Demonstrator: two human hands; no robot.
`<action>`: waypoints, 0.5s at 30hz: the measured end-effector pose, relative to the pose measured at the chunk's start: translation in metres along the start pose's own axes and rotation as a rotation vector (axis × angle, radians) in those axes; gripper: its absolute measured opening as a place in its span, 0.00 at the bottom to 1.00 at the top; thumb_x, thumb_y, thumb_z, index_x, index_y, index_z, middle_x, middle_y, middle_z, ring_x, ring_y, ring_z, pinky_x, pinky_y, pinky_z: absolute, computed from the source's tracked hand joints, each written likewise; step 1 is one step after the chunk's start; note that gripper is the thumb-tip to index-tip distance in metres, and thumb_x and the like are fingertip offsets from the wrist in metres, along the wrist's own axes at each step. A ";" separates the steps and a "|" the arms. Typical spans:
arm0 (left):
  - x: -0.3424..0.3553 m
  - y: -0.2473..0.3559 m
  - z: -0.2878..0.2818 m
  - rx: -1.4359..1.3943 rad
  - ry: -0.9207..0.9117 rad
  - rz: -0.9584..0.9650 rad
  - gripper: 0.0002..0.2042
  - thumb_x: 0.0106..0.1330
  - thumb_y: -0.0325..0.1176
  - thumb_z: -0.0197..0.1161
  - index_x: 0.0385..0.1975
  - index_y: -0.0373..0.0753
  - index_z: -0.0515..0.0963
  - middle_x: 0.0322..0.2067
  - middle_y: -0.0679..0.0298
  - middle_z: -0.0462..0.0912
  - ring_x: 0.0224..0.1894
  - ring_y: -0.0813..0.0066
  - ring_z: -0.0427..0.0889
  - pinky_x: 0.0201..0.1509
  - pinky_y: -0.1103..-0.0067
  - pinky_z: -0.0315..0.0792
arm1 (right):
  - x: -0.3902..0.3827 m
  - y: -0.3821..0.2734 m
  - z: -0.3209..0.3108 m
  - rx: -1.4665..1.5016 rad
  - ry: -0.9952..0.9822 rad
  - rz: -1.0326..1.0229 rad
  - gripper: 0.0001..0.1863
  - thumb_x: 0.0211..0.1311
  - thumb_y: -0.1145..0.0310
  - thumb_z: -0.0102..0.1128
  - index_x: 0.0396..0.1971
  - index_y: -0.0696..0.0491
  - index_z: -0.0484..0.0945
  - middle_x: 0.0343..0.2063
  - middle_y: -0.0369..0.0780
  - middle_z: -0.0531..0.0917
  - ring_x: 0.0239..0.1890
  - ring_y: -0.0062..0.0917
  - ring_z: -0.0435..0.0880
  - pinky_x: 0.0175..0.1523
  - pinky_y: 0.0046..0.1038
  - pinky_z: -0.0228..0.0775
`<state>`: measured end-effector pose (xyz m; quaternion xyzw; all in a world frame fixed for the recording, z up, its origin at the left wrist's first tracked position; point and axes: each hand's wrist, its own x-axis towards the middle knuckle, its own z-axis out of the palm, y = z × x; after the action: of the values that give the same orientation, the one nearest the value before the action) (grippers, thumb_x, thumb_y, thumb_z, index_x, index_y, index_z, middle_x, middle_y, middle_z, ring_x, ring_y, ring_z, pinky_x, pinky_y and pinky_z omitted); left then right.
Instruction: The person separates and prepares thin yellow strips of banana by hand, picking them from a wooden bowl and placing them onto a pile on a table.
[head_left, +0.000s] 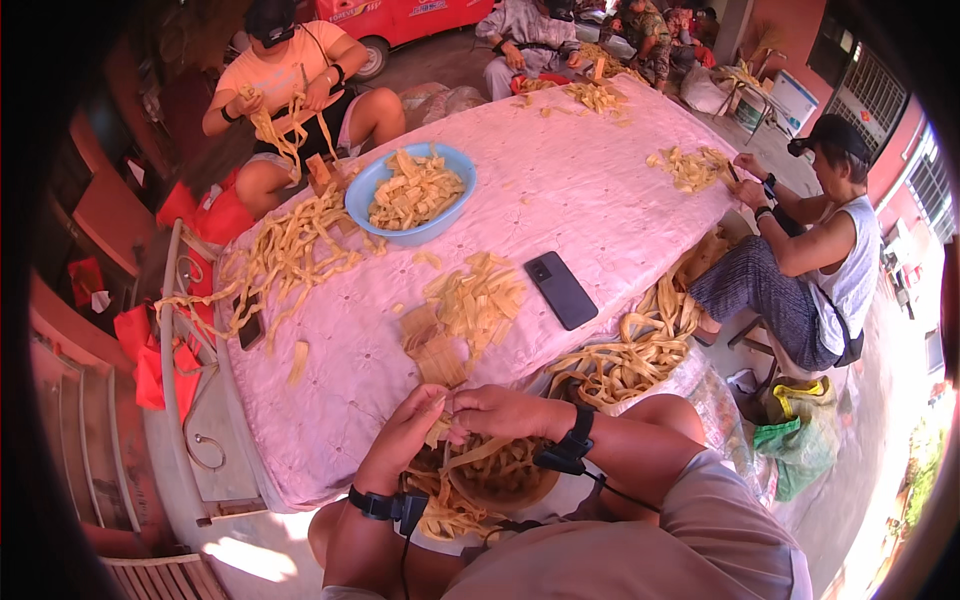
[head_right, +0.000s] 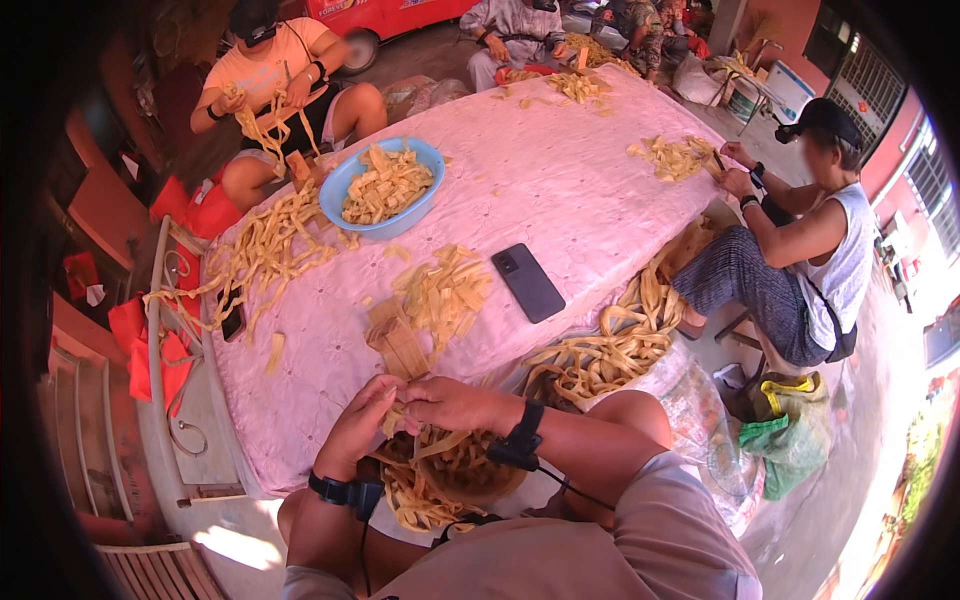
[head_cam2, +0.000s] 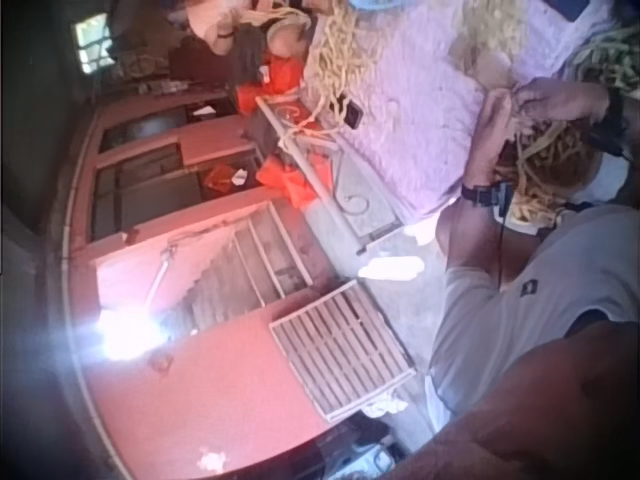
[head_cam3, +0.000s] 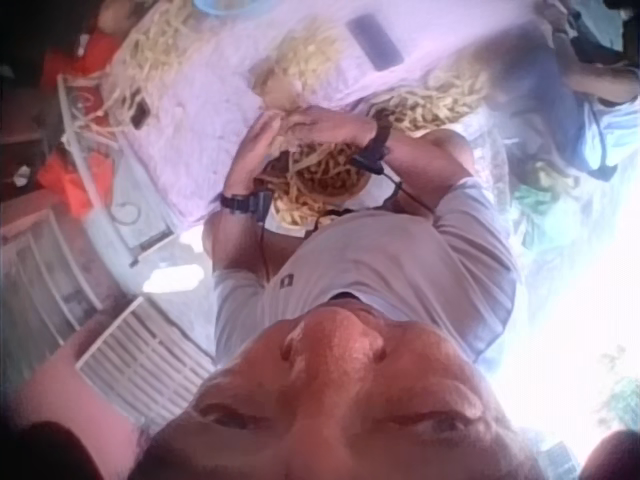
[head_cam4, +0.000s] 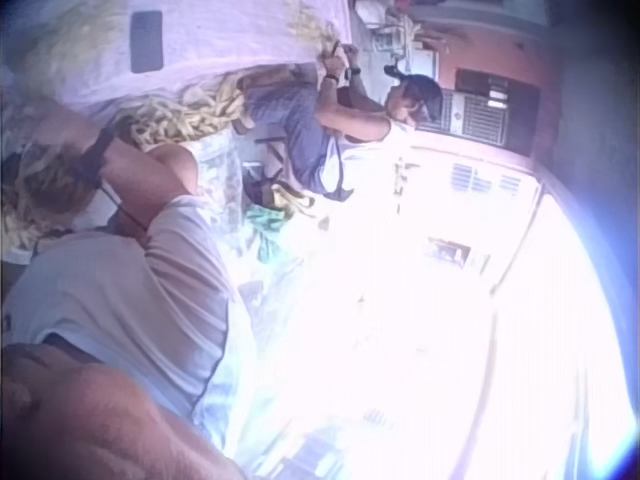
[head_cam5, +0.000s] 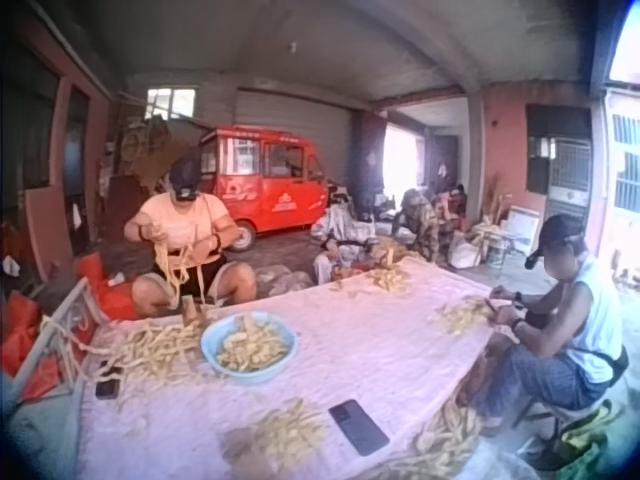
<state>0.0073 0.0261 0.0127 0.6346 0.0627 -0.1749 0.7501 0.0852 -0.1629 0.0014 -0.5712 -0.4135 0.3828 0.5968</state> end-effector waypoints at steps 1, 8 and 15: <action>0.001 0.000 0.007 -0.079 -0.018 -0.077 0.12 0.73 0.36 0.49 0.49 0.35 0.69 0.30 0.68 0.74 0.33 0.84 0.73 0.39 0.85 0.70 | 0.000 0.001 0.001 -0.001 0.005 0.001 0.11 0.69 0.70 0.45 0.35 0.61 0.74 0.31 0.38 0.82 0.36 0.22 0.80 0.43 0.25 0.70; 0.011 -0.018 -0.005 -0.240 0.045 -0.124 0.07 0.73 0.34 0.51 0.44 0.38 0.70 0.33 0.65 0.77 0.26 0.82 0.74 0.21 0.86 0.63 | -0.001 0.014 0.003 -0.204 0.101 0.063 0.12 0.69 0.69 0.46 0.43 0.61 0.75 0.35 0.43 0.84 0.37 0.28 0.81 0.48 0.27 0.72; 0.013 -0.019 0.002 -0.229 0.082 -0.147 0.05 0.72 0.32 0.51 0.42 0.40 0.70 0.27 0.70 0.73 0.18 0.87 0.66 0.19 0.88 0.57 | -0.001 0.004 0.011 -0.162 0.182 0.092 0.13 0.68 0.68 0.48 0.41 0.61 0.76 0.37 0.47 0.84 0.42 0.30 0.83 0.51 0.29 0.72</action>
<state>0.0128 0.0196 -0.0086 0.5450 0.1593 -0.1952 0.7997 0.0744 -0.1594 -0.0021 -0.6682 -0.3605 0.3217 0.5657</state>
